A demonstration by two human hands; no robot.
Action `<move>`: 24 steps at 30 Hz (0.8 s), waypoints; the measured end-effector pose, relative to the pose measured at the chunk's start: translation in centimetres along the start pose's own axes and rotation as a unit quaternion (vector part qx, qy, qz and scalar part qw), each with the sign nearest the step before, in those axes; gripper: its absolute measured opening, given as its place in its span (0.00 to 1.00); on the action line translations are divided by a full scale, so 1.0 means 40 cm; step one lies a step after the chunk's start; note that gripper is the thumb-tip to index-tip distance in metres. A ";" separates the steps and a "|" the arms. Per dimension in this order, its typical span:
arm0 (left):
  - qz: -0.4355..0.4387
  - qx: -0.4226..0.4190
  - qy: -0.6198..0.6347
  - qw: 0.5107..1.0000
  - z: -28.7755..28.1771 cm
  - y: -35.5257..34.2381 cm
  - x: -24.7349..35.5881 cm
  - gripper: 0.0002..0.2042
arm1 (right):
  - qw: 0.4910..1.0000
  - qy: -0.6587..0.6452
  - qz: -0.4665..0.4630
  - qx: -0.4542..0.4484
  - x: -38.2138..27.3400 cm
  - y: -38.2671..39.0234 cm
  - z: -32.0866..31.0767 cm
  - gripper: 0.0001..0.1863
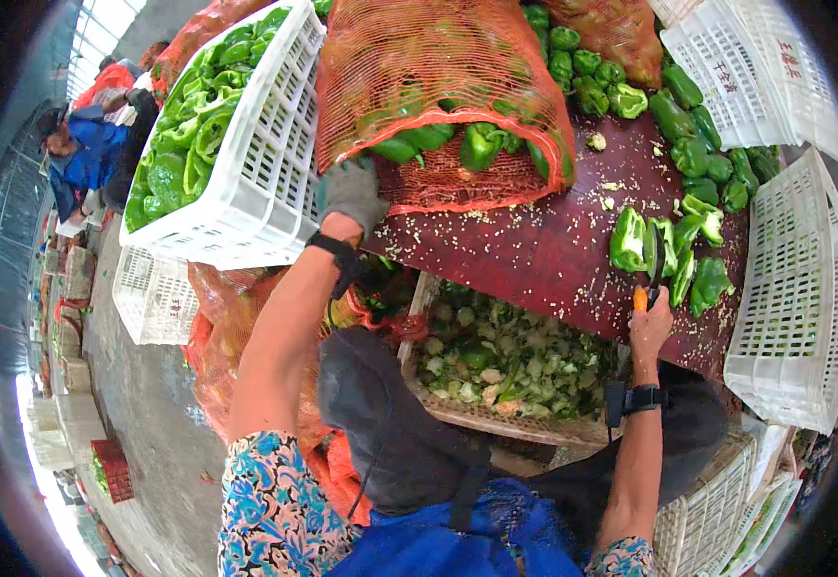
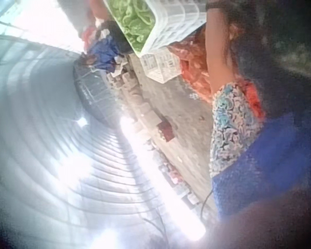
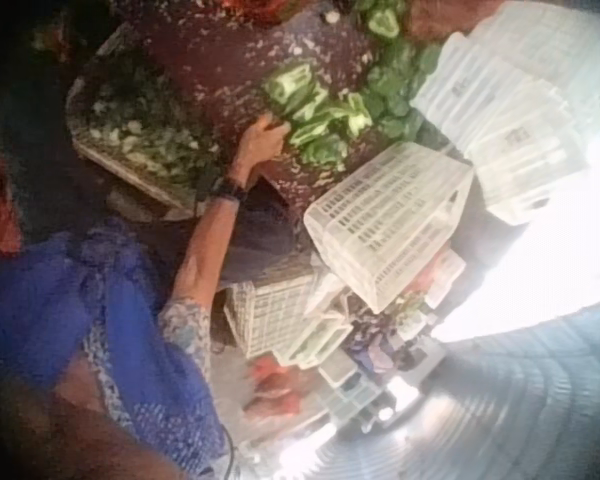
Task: The person takes green peppers from a large mesh bag, cuts them into sections with a knife, and places the cut pieces into a crate.
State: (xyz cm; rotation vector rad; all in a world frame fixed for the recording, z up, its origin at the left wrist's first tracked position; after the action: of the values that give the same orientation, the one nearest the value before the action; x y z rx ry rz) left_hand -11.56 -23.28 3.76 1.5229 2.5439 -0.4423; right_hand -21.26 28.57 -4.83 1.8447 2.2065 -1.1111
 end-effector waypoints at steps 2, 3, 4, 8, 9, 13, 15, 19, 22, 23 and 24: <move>-0.020 0.072 0.052 0.996 0.028 0.025 -0.039 0.35 | 0.999 -0.031 0.038 -0.008 0.008 0.005 0.004 0.27; -0.010 0.100 0.103 0.990 0.041 0.040 -0.054 0.35 | 1.000 -0.005 0.023 -0.007 0.008 0.008 0.004 0.27; 0.001 0.132 0.154 0.979 0.047 0.055 -0.067 0.36 | 1.000 0.011 0.019 -0.006 0.008 0.009 0.005 0.27; 0.068 0.266 0.393 0.878 0.015 0.120 -0.056 0.35 | 0.998 0.009 0.063 -0.014 0.007 0.006 -0.003 0.24; 0.079 0.270 0.462 0.841 -0.004 0.140 -0.038 0.34 | 0.996 -0.022 0.080 -0.018 0.002 0.005 -0.008 0.23; -0.040 0.017 0.794 0.607 -0.069 0.212 0.093 0.38 | 0.994 -0.058 0.033 0.088 -0.061 0.020 -0.052 0.17; 0.024 -0.009 0.858 0.514 -0.120 0.226 0.170 0.39 | 0.980 -0.168 0.106 0.025 -0.092 0.045 -0.067 0.15; -0.029 -0.030 0.819 0.573 -0.116 0.230 0.386 0.33 | 0.899 -0.365 0.216 -0.111 -0.192 0.122 -0.055 0.11; 0.032 0.108 0.636 0.763 -0.096 0.231 0.513 0.22 | 0.919 -0.328 0.167 -0.139 -0.256 0.159 -0.029 0.12; 0.001 0.089 0.616 0.783 -0.081 0.234 0.540 0.22 | 0.929 -0.287 0.168 -0.163 -0.266 0.168 -0.018 0.13; 0.013 0.155 0.567 0.809 -0.082 0.239 0.550 0.21 | 0.938 -0.266 0.151 -0.162 -0.275 0.172 -0.014 0.15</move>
State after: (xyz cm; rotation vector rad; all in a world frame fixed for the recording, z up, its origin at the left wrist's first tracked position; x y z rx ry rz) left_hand -13.54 0.40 -0.80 2.4889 3.3606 0.1820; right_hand -11.90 19.87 -2.52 1.4588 1.6219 -0.9667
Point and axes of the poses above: each hand's wrist, its own y-axis away from the middle knuckle, its own z-axis out of the palm, x = y × z, the point moved 3 cm from there along -y, towards the middle knuckle, and after that the axes turned 9 degrees about x, right-handed, at the moved point
